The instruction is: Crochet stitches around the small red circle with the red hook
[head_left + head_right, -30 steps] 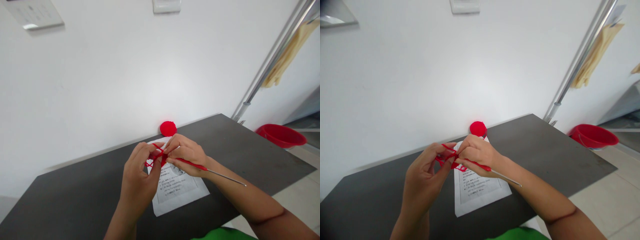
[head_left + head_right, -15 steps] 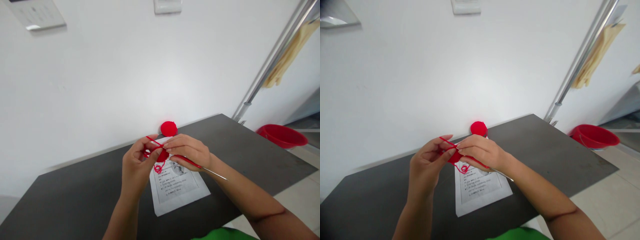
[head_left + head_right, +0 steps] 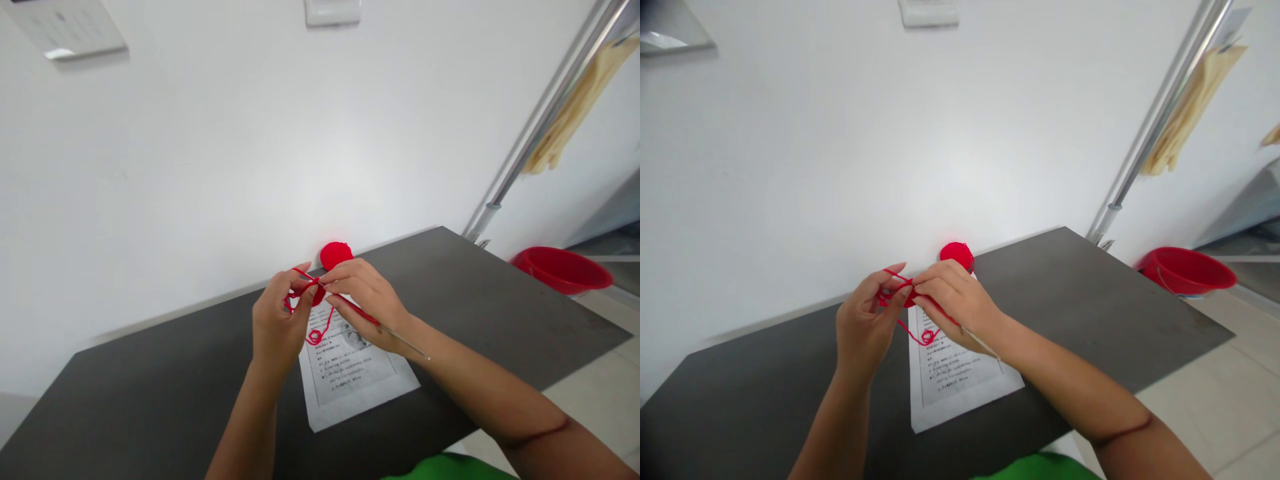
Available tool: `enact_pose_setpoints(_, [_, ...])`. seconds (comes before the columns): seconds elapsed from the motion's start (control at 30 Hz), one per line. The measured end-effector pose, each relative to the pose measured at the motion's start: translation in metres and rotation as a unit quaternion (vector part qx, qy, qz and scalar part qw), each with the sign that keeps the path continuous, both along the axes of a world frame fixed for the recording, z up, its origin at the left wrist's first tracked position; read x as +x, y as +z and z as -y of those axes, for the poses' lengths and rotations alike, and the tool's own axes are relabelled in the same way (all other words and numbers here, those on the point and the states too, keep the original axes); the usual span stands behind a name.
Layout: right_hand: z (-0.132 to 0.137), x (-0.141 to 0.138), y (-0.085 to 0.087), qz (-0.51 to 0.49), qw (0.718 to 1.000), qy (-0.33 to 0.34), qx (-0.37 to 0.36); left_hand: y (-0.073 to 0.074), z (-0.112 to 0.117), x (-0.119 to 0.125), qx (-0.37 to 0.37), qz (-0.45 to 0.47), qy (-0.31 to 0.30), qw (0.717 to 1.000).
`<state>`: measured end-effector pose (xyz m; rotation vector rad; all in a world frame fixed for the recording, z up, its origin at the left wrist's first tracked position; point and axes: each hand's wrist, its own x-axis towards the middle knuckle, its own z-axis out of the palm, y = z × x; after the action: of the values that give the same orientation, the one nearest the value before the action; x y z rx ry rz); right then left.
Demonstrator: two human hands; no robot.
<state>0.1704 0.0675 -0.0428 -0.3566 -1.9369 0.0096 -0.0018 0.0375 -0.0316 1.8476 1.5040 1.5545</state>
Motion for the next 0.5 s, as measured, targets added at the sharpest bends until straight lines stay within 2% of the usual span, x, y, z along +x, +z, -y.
enact_pose_setpoints(0.1, [0.004,0.010,0.009,0.013,0.995,0.025,-0.091,0.004,-0.004,-0.007,0.030,-0.085,0.009,0.996])
enact_pose_setpoints(0.2, [0.006,0.018,0.014,0.070,0.993,0.022,-0.090,0.004,-0.007,-0.010,0.053,-0.121,-0.007,0.991])
enact_pose_setpoints(0.33, [0.007,0.028,0.023,0.124,0.987,0.036,-0.091,-0.001,-0.012,-0.013,0.056,-0.141,-0.056,0.987])
enact_pose_setpoints(0.5, [0.008,0.039,0.030,0.113,0.971,0.056,-0.202,-0.005,-0.015,-0.016,0.031,-0.119,-0.133,0.983])
